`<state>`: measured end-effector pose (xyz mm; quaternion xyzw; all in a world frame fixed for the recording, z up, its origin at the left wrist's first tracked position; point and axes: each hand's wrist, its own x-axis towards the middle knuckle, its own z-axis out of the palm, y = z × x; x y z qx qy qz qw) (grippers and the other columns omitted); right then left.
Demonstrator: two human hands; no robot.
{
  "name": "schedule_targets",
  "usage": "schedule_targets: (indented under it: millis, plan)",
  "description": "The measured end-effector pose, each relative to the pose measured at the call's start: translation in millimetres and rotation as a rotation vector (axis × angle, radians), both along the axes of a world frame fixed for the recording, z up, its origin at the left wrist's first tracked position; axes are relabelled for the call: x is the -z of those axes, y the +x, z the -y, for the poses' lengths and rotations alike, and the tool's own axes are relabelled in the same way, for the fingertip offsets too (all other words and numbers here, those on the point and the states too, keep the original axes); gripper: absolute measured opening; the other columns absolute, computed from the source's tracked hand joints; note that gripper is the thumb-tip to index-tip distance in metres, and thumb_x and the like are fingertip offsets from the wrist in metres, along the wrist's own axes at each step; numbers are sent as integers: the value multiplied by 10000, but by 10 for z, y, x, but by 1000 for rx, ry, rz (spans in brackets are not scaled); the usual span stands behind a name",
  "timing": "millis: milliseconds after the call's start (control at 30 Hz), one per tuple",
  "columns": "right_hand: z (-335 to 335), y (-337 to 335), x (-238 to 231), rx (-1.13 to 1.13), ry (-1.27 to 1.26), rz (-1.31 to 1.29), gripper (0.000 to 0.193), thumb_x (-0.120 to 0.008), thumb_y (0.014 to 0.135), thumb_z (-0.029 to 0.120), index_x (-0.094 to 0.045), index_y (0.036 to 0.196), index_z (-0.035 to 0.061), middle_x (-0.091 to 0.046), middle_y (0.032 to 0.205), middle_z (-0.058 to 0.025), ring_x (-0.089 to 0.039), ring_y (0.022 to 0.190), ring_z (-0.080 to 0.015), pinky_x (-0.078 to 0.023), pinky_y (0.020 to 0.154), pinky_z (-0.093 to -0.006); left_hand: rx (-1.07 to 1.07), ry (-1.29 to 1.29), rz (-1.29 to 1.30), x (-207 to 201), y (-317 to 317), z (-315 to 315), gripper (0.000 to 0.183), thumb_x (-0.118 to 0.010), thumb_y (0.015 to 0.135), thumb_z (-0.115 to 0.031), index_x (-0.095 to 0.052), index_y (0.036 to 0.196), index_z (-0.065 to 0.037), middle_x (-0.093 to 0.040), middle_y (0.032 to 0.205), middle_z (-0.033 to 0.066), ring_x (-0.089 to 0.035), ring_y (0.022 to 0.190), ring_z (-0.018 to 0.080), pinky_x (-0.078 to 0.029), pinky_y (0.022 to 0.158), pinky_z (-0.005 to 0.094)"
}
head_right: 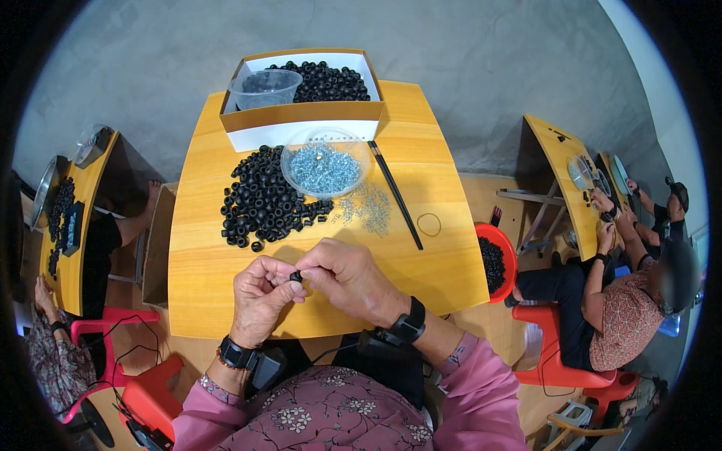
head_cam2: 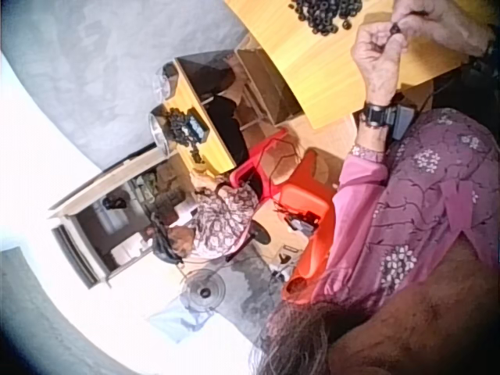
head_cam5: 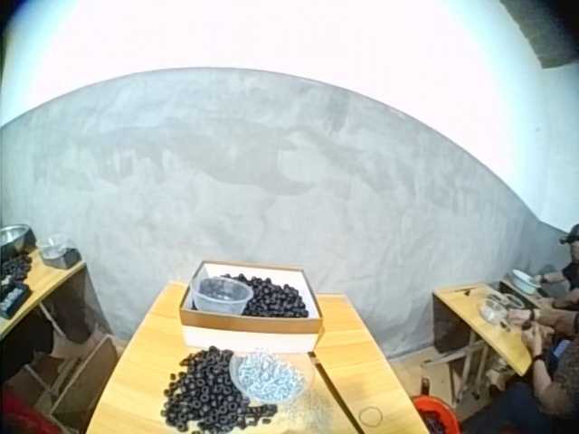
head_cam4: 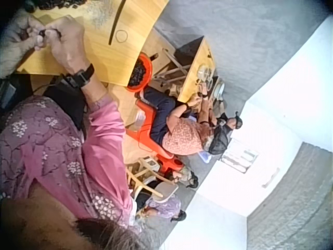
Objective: Insert small silver pins into black plastic circular components.
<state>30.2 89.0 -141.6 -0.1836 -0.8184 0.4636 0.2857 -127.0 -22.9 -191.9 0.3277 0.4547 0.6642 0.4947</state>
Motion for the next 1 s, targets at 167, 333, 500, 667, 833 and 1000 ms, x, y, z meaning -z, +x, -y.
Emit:
schedule_targets:
  millis: [167, 333, 500, 667, 833, 1000]
  plan:
    - [-2, -6, 5, -27, -12, 14, 46, -654, 896, 40, -677, 936, 38, -671, 814, -96, -666, 737, -214, -518, 657, -322, 19, 4, -5, -5, -10, 5, 188, -664, 891, 110, -619, 1052, 24, -709, 896, 86, -688, 778, 120, -590, 719, 262]
    - [-26, -15, 57, -51, 205, 5, 65, -668, 908, 40, -677, 973, 32, -667, 832, -76, -661, 736, -180, -518, 662, -295, 18, 2, -7, -11, -1, 2, 183, -662, 893, 110, -617, 1050, 29, -709, 892, 86, -687, 774, 121, -586, 716, 260]
    - [3, 15, 56, -59, -203, 3, 67, -647, 955, 40, -677, 1009, 13, -671, 846, -45, -661, 752, -116, -526, 680, -253, 16, 18, 0, -14, -3, 9, 186, -659, 891, 113, -616, 1053, 30, -707, 895, 88, -686, 774, 122, -583, 719, 261]
    - [-1, 26, 74, -38, -434, 16, 85, -635, 955, 37, -665, 1013, -17, -682, 864, -51, -665, 757, -97, -545, 680, -256, 21, -2, -19, -19, -10, 5, 172, -689, 893, 71, -612, 1038, 18, -707, 895, 99, -695, 751, 144, -586, 711, 273]
    - [8, 1, 49, -48, -243, -14, 61, -642, 940, 35, -662, 986, 0, -669, 834, -72, -664, 733, -132, -535, 656, -280, 13, 4, 4, -7, -1, 2, 168, -696, 891, 64, -613, 1029, 16, -708, 892, 98, -691, 744, 141, -584, 708, 272]
    - [-51, -9, 62, -75, 190, -33, 86, -656, 898, 26, -641, 983, 27, -619, 805, -112, -642, 722, -250, -509, 621, -340, 16, 2, 5, 9, -8, 5, 170, -706, 888, 58, -612, 1022, 14, -711, 892, 95, -691, 743, 140, -586, 712, 274]
